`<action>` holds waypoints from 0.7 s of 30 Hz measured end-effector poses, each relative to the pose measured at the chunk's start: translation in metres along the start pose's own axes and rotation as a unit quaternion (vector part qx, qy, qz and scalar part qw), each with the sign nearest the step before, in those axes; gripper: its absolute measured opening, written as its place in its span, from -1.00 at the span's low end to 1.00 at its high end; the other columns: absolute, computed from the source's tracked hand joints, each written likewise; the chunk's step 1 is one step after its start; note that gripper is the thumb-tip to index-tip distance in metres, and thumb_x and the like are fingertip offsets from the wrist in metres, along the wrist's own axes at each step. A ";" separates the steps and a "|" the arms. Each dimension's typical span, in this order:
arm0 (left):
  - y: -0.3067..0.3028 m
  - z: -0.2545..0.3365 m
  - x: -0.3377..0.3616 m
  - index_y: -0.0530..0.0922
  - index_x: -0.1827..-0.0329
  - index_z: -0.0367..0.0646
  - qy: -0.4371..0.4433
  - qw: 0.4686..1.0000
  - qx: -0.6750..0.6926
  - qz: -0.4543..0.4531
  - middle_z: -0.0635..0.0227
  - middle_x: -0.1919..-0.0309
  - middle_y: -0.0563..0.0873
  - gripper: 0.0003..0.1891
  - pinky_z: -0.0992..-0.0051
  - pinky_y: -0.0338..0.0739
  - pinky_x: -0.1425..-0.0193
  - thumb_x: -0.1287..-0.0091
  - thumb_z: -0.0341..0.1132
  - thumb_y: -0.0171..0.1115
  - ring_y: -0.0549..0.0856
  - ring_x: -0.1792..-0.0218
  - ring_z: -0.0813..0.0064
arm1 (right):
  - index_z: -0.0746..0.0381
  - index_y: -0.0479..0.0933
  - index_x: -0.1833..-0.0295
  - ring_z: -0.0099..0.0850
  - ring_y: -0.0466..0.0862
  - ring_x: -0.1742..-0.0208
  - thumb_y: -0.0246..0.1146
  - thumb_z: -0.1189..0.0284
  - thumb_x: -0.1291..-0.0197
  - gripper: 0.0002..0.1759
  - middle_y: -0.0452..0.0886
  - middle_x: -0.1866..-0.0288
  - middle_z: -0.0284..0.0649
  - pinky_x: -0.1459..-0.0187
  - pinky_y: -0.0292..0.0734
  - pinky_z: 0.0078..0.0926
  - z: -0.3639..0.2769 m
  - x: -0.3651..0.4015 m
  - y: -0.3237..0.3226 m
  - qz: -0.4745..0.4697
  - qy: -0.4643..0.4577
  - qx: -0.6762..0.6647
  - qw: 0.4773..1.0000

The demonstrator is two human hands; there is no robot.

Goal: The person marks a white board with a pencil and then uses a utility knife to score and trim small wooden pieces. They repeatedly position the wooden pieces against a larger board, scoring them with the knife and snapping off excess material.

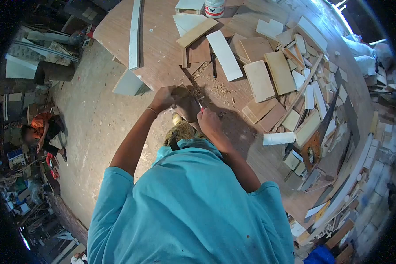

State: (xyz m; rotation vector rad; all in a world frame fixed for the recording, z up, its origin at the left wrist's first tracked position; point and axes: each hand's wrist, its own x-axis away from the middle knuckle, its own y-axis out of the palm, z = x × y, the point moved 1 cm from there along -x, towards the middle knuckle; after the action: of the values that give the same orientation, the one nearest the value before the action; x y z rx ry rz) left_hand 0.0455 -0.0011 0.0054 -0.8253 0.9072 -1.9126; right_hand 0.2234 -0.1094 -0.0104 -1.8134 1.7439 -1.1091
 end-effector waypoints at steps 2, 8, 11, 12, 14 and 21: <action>0.005 -0.013 -0.003 0.50 0.23 -0.30 -0.015 0.975 0.218 -0.046 0.11 0.47 0.63 -0.72 0.39 0.46 0.29 0.01 -0.37 0.21 0.62 0.39 0.31 | 0.37 0.43 0.37 -0.08 0.61 0.48 0.02 0.25 -0.17 -0.65 0.57 0.49 0.04 0.44 0.50 -0.16 0.010 -0.007 0.000 0.049 -0.040 0.013 0.998; -0.009 0.000 0.014 0.50 0.27 -0.32 -0.059 0.918 0.361 -0.151 0.39 0.38 0.61 -0.76 0.59 0.42 0.27 -0.10 -0.34 0.27 0.52 0.35 0.66 | 0.29 0.42 0.36 -0.61 0.41 0.73 0.21 0.29 -0.11 -0.74 0.49 0.56 -0.29 0.75 0.26 -0.66 -0.019 -0.014 -0.037 -0.074 0.098 -0.541 0.832; -0.013 0.009 0.022 0.49 0.28 -0.33 -0.058 0.898 0.409 -0.154 0.40 0.42 0.60 -0.75 0.58 0.42 0.28 -0.08 -0.35 0.29 0.50 0.37 0.65 | 0.29 0.42 0.36 -0.62 0.41 0.73 0.22 0.36 -0.10 -0.79 0.49 0.55 -0.29 0.75 0.26 -0.67 -0.030 -0.016 -0.040 -0.077 0.074 -0.558 0.823; -0.014 0.012 0.024 0.48 0.30 -0.33 -0.061 0.892 0.420 -0.159 0.39 0.43 0.60 -0.74 0.57 0.43 0.27 -0.06 -0.34 0.30 0.50 0.38 0.63 | 0.29 0.42 0.36 -0.62 0.41 0.73 0.22 0.36 -0.10 -0.79 0.49 0.55 -0.29 0.75 0.26 -0.67 -0.031 -0.016 -0.038 -0.082 0.073 -0.557 0.823; -0.011 0.008 0.025 0.49 0.29 -0.33 -0.055 0.904 0.391 -0.163 0.40 0.45 0.60 -0.73 0.59 0.43 0.27 -0.05 -0.33 0.31 0.52 0.38 0.63 | 0.30 0.42 0.38 -0.62 0.41 0.73 0.24 0.41 -0.06 -0.82 0.49 0.55 -0.29 0.75 0.27 -0.67 -0.031 -0.017 -0.035 -0.099 0.074 -0.547 0.828; -0.009 0.059 0.072 0.35 -0.09 -0.22 0.050 0.991 0.003 0.126 0.05 -0.14 0.31 -0.38 0.24 0.31 -0.14 0.12 -0.30 0.32 0.30 -0.17 0.03 | 0.31 0.42 0.39 -0.60 0.43 0.71 0.24 0.46 -0.04 -0.84 0.48 0.57 -0.29 0.73 0.29 -0.66 -0.023 -0.014 -0.026 -0.096 0.135 -0.568 0.806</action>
State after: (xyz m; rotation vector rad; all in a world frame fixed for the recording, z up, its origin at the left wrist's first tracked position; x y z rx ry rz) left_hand 0.0587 -0.0770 0.0582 -0.5840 1.0162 -1.7453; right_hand 0.2246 -0.0868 0.0191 -2.5871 2.7951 -0.2903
